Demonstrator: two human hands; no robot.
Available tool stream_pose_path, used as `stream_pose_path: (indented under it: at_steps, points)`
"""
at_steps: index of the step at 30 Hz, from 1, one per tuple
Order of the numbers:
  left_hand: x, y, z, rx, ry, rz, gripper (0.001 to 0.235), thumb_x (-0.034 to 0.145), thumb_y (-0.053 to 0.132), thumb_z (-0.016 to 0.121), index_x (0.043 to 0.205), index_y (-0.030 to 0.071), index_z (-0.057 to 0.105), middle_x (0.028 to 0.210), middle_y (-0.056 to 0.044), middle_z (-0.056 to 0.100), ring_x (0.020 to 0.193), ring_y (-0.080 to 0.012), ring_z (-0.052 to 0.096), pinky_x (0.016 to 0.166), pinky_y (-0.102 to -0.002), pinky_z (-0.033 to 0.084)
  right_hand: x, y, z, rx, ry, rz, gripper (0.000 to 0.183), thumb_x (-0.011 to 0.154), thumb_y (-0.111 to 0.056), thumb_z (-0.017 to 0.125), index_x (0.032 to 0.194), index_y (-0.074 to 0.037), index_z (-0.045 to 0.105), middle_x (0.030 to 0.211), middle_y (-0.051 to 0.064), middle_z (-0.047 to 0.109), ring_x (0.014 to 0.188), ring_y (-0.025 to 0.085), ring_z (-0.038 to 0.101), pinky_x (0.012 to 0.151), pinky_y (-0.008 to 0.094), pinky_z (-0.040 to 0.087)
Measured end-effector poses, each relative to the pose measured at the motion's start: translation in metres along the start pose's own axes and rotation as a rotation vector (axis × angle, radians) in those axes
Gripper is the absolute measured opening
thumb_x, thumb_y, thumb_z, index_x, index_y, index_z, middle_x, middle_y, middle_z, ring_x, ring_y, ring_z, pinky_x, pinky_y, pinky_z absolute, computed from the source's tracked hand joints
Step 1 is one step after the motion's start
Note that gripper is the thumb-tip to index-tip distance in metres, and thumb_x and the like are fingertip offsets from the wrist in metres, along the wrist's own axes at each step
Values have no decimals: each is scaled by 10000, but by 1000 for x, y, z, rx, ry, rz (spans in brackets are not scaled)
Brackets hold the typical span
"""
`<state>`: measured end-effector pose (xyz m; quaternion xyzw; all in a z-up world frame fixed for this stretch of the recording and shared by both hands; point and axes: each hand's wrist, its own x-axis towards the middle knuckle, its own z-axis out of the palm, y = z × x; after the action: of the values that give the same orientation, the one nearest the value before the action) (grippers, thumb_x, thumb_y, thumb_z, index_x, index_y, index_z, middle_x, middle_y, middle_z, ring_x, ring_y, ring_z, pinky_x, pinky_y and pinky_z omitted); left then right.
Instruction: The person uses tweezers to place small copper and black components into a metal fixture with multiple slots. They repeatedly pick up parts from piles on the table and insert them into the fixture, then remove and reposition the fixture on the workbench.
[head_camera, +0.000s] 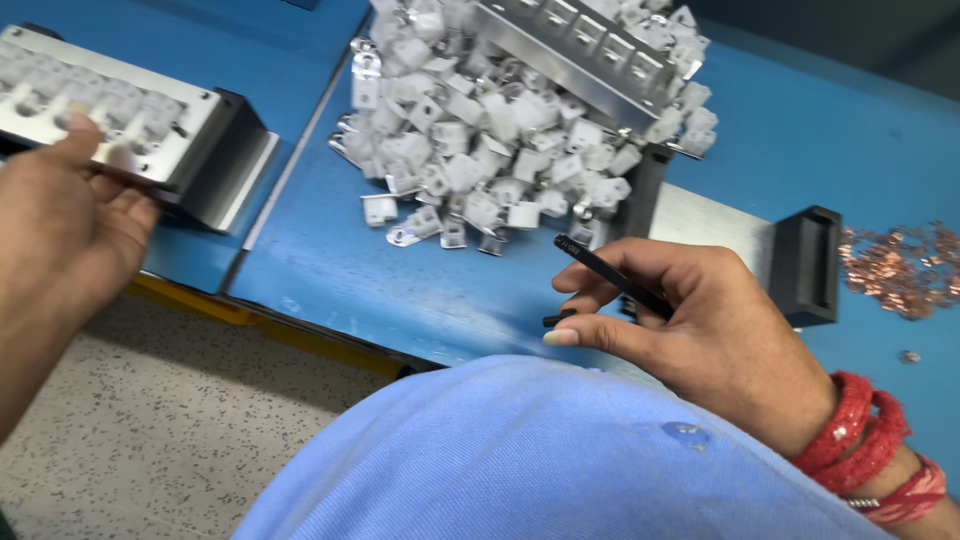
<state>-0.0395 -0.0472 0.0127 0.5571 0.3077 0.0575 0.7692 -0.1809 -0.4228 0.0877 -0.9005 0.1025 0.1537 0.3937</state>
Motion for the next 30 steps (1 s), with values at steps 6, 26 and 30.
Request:
stream_pose_path:
  at_steps: [6,26,30]
  points:
    - [-72,-51,64,360,-118,875,555,1060,108,577,1449,-82,230,1369,-269,355,1295,-351,415,1126,-471,373,-23,46,-29,225,-22,-308,317,818,-238,864,1079,-74,789,856,-26,811,772,21,703,694,194,599]
    - [-61,-5,353,2272,-1043,1016,1197,583,126,961,1612,185,351,1284,-232,681,1084,-368,697,1018,-514,520,-100,186,-108,109,292,58,316,748,-227,879,1039,-126,806,662,-6,690,553,79,373,463,258,364]
    - [-63,-2,351,2293,-1060,1109,1231,551,164,983,1601,131,340,1271,-256,666,1095,-376,676,1016,-530,517,-116,206,-119,87,344,183,322,749,-257,912,1026,-141,795,658,-10,701,483,98,396,435,276,360]
